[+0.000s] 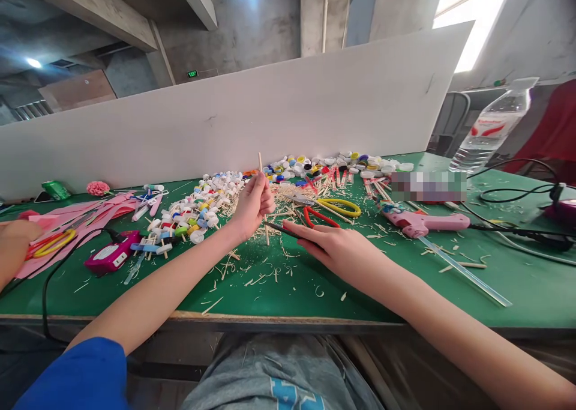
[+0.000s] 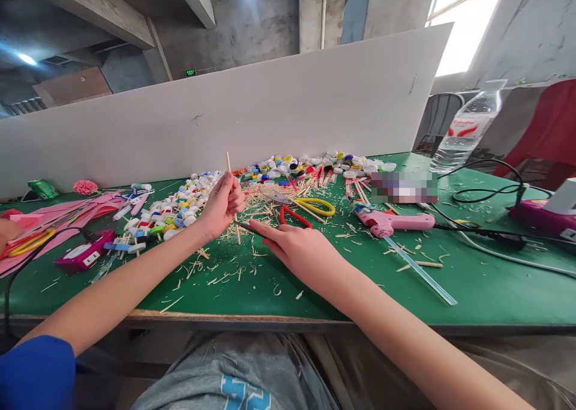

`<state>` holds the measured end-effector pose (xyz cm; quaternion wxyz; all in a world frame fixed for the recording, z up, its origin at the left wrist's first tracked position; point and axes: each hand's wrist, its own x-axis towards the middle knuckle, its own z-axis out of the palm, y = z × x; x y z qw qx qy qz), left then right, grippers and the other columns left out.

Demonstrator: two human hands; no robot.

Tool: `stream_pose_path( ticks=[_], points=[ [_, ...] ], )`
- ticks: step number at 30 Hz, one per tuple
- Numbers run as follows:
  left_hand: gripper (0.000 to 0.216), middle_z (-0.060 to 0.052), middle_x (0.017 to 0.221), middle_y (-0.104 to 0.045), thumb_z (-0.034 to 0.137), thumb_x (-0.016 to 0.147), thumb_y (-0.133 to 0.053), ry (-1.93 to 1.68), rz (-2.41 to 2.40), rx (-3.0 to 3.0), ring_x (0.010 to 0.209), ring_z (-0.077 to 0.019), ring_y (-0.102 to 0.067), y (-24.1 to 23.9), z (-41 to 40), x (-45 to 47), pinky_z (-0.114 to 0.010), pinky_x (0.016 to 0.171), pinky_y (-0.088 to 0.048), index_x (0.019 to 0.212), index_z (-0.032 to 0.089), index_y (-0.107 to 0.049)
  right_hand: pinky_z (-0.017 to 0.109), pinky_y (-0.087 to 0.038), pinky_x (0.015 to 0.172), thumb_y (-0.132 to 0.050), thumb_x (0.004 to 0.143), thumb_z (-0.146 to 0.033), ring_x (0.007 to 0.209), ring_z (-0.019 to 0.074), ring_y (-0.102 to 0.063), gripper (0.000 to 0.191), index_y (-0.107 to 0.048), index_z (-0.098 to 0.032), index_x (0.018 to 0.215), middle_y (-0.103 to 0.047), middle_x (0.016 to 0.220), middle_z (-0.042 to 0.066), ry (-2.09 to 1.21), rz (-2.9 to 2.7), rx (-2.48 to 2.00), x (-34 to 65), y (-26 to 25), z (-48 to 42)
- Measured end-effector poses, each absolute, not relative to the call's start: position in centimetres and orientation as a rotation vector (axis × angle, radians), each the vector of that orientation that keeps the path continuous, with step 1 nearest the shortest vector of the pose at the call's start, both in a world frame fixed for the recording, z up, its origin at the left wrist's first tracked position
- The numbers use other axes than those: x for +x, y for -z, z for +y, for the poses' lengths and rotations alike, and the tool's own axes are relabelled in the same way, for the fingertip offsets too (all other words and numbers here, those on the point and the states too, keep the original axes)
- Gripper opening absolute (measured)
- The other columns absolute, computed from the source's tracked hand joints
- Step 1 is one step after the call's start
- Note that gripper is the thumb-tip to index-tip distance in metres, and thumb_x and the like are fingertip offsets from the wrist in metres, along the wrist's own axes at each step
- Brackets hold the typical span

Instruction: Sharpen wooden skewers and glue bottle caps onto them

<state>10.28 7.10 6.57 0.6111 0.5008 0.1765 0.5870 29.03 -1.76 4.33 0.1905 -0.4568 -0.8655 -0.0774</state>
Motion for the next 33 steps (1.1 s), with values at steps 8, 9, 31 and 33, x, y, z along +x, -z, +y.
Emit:
stream_pose_path(
  ticks=[8,9,31,33],
  points=[
    [0.038,0.008,0.054,-0.019,0.044,0.086,-0.065,-1.356,0.392,1.208,0.042,-0.0040,-0.019,-6.5,7.0,10.2,-0.019,0.039,-0.019,0.066,0.019,-0.047,0.024,-0.048,0.062,-0.038,0.100,-0.029,0.067,0.0154,-0.066,0.048,-0.045,-0.032,0.147,-0.072,0.082,0.004,0.102,-2.457,-1.272,28.4,-4.4,-1.8],
    [0.038,0.008,0.053,-0.019,0.044,0.086,-0.066,-1.361,0.394,1.203,0.041,-0.0040,-0.019,-6.4,7.0,10.2,-0.019,0.038,-0.019,0.066,0.019,-0.047,0.024,-0.047,0.062,-0.038,0.100,-0.029,0.066,0.0152,-0.066,0.048,-0.045,-0.032,0.147,-0.072,0.081,0.004,0.082,-2.453,-1.283,28.3,-4.5,-1.8],
    [0.036,0.008,0.053,-0.021,0.044,0.088,-0.063,-1.326,0.418,1.184,0.040,-0.0043,-0.019,-6.4,7.3,10.1,-0.020,0.037,-0.018,0.067,0.020,-0.046,0.026,-0.048,0.066,-0.038,0.099,-0.032,0.066,0.0143,-0.063,0.047,-0.049,-0.033,0.144,-0.074,0.096,0.003,-0.256,-2.402,-1.262,29.0,-5.1,-2.6],
    [0.037,0.008,0.052,-0.021,0.044,0.088,-0.063,-1.330,0.429,1.177,0.040,-0.0042,-0.019,-6.6,7.2,10.2,-0.020,0.037,-0.017,0.066,0.019,-0.045,0.027,-0.049,0.070,-0.037,0.100,-0.028,0.075,0.0162,-0.066,0.049,-0.044,-0.033,0.147,-0.073,0.102,0.004,-0.175,-2.420,-1.239,28.8,-4.9,-2.5]
  ],
)
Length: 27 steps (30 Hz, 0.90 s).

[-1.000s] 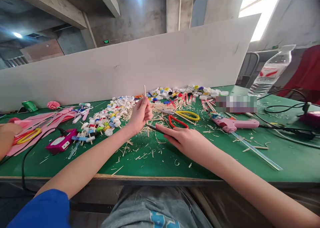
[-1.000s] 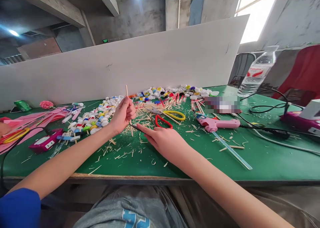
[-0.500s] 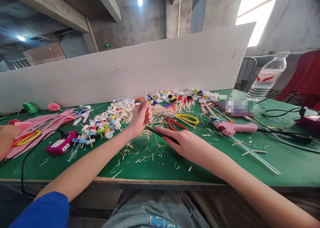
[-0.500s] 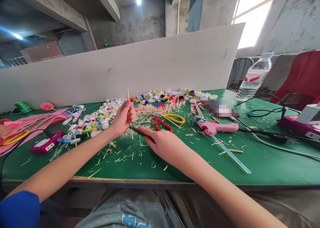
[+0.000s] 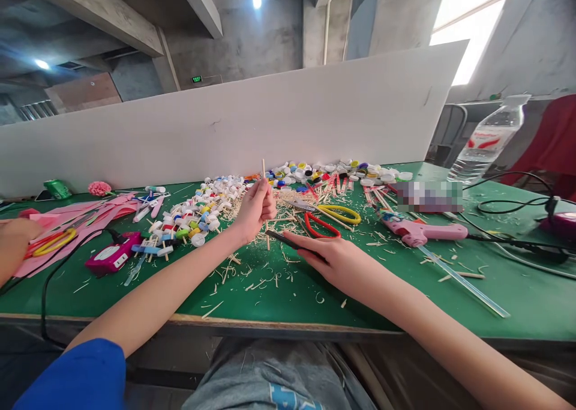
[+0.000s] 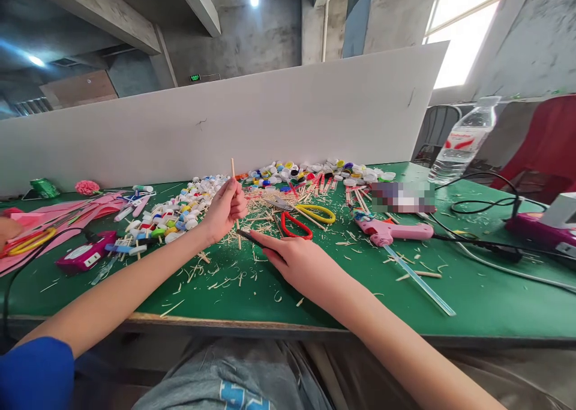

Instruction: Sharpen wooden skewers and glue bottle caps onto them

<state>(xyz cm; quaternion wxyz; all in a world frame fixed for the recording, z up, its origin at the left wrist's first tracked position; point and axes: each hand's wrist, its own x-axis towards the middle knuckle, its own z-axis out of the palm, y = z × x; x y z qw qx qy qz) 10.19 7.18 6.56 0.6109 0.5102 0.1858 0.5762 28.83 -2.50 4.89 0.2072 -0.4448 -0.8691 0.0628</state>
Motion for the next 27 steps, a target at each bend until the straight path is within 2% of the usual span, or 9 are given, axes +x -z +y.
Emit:
stream_pose_path(
  ticks=[6,15,20,27],
  points=[
    [0.037,0.008,0.053,-0.022,0.044,0.088,-0.062,-1.329,0.428,1.182,0.040,-0.0037,-0.019,-6.7,7.0,10.3,-0.020,0.037,-0.016,0.067,0.019,-0.045,0.024,-0.045,0.061,-0.036,0.100,-0.026,0.067,0.0163,-0.065,0.049,-0.041,-0.031,0.149,-0.072,0.085,0.005,0.040,-2.494,-1.301,28.2,-4.9,-2.6],
    [0.038,0.008,0.051,-0.024,0.046,0.087,-0.063,-1.284,0.418,1.172,0.038,-0.0030,-0.021,-6.8,6.9,10.3,-0.019,0.037,-0.014,0.067,0.020,-0.044,0.022,-0.041,0.058,-0.035,0.100,-0.028,0.052,0.0122,-0.052,0.050,-0.043,-0.029,0.149,-0.065,0.068,0.001,-0.130,-2.500,-1.307,28.3,-5.6,-2.9],
    [0.038,0.008,0.051,-0.027,0.046,0.087,-0.064,-1.262,0.404,1.163,0.038,-0.0032,-0.022,-6.6,7.1,10.2,-0.020,0.037,-0.015,0.069,0.020,-0.043,0.022,-0.042,0.059,-0.034,0.099,-0.029,0.054,0.0124,-0.054,0.050,-0.046,-0.027,0.148,-0.066,0.069,0.002,-0.139,-2.482,-1.268,28.4,-5.7,-2.9],
    [0.038,0.009,0.052,-0.023,0.050,0.088,-0.061,-1.236,0.399,1.220,0.038,-0.0036,-0.020,-6.4,7.5,9.8,-0.020,0.038,-0.015,0.070,0.021,-0.044,0.020,-0.035,0.051,-0.037,0.099,-0.030,0.044,0.0100,-0.042,0.048,-0.048,-0.032,0.145,-0.056,0.057,-0.003,-0.180,-2.526,-1.319,28.6,-5.6,-3.0]
  ],
)
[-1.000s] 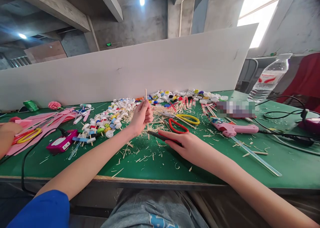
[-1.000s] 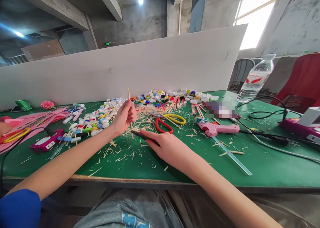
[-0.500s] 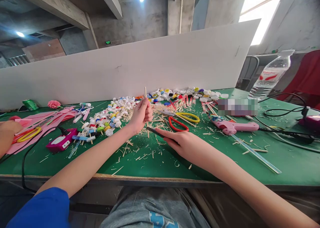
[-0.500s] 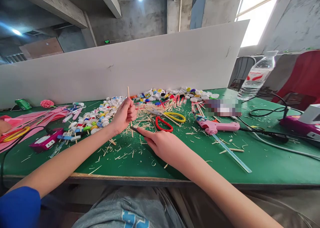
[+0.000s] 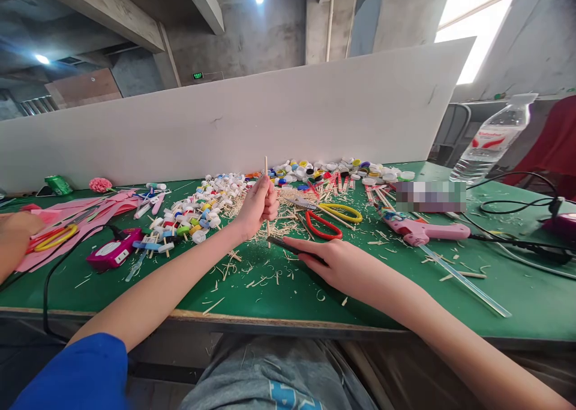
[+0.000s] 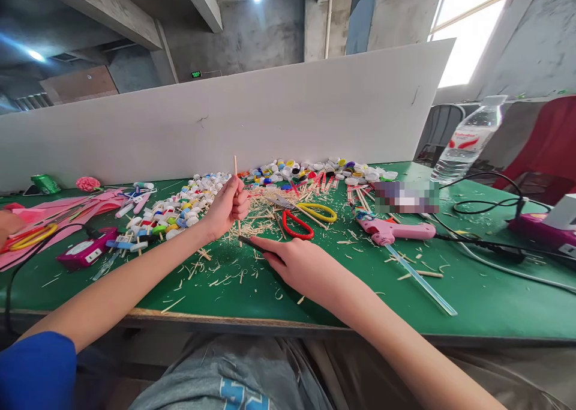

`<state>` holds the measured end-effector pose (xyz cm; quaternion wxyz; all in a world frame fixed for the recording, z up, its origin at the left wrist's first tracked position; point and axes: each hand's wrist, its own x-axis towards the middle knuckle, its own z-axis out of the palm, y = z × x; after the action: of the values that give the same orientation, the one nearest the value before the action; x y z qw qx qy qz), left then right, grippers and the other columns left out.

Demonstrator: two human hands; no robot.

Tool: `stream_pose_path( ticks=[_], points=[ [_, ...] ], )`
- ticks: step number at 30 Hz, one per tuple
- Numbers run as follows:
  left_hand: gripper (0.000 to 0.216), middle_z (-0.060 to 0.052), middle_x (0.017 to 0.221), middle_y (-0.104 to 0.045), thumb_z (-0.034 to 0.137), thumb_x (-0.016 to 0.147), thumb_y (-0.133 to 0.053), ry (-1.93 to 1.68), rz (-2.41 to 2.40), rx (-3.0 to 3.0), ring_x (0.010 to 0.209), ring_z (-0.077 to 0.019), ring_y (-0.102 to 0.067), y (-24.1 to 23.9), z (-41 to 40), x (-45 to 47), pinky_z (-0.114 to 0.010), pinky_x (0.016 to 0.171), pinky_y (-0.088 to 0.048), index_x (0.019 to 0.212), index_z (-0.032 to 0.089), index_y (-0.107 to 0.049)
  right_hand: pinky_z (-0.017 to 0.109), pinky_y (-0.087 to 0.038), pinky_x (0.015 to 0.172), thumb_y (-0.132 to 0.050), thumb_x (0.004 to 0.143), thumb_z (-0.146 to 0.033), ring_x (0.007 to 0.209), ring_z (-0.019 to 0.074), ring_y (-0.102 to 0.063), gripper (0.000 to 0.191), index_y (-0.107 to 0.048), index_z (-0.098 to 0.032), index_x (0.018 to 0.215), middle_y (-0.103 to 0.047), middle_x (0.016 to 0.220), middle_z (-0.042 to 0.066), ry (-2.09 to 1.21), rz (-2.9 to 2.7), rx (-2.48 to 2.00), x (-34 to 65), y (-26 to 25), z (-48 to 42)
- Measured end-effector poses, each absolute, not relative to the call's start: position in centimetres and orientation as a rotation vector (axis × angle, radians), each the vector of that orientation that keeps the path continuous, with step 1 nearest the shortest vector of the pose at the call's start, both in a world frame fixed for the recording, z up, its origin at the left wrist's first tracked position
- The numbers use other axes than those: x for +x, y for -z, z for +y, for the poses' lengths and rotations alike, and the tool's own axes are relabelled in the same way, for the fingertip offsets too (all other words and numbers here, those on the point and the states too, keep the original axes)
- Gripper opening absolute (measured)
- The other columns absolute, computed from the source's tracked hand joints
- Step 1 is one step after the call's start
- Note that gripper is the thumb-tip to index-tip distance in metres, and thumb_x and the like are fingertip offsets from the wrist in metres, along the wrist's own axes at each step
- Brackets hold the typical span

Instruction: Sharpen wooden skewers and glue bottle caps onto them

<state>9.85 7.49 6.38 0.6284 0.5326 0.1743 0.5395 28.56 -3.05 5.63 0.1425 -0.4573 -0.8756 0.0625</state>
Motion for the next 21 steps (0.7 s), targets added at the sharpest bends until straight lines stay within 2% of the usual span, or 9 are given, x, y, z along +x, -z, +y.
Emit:
stream_pose_path(
  ticks=[5,10,14,21],
  points=[
    [0.037,0.008,0.052,-0.025,0.049,0.089,-0.060,-1.225,0.407,1.204,0.038,-0.0038,-0.021,-6.49,7.35,9.85,-0.020,0.038,-0.016,0.070,0.021,-0.044,0.021,-0.036,0.052,-0.037,0.098,-0.032,0.046,0.0102,-0.043,0.047,-0.051,-0.031,0.143,-0.057,0.058,-0.003,-0.236,-2.462,-1.324,28.45,-5.55,-3.15],
    [0.038,0.009,0.051,-0.023,0.049,0.088,-0.060,-1.233,0.418,1.206,0.038,-0.0039,-0.019,-6.58,7.27,9.90,-0.019,0.037,-0.015,0.069,0.021,-0.042,0.021,-0.035,0.052,-0.035,0.098,-0.029,0.047,0.0104,-0.042,0.049,-0.047,-0.028,0.146,-0.059,0.062,-0.001,-0.154,-2.467,-1.305,28.33,-5.37,-2.95],
    [0.039,0.009,0.051,-0.022,0.050,0.088,-0.059,-1.242,0.426,1.215,0.039,-0.0039,-0.019,-6.56,7.31,9.88,-0.019,0.037,-0.015,0.069,0.021,-0.043,0.021,-0.033,0.052,-0.035,0.099,-0.030,0.046,0.0108,-0.040,0.049,-0.045,-0.033,0.147,-0.056,0.059,-0.003,-0.124,-2.523,-1.297,28.51,-5.25,-2.77],
    [0.039,0.008,0.053,-0.023,0.052,0.087,-0.059,-1.238,0.414,1.253,0.039,-0.0041,-0.019,-6.37,7.49,9.78,-0.019,0.038,-0.015,0.070,0.021,-0.044,0.021,-0.035,0.054,-0.037,0.099,-0.030,0.047,0.0107,-0.045,0.046,-0.052,-0.033,0.142,-0.058,0.059,-0.003,-0.222,-2.545,-1.338,28.46,-5.96,-3.14]
  ],
)
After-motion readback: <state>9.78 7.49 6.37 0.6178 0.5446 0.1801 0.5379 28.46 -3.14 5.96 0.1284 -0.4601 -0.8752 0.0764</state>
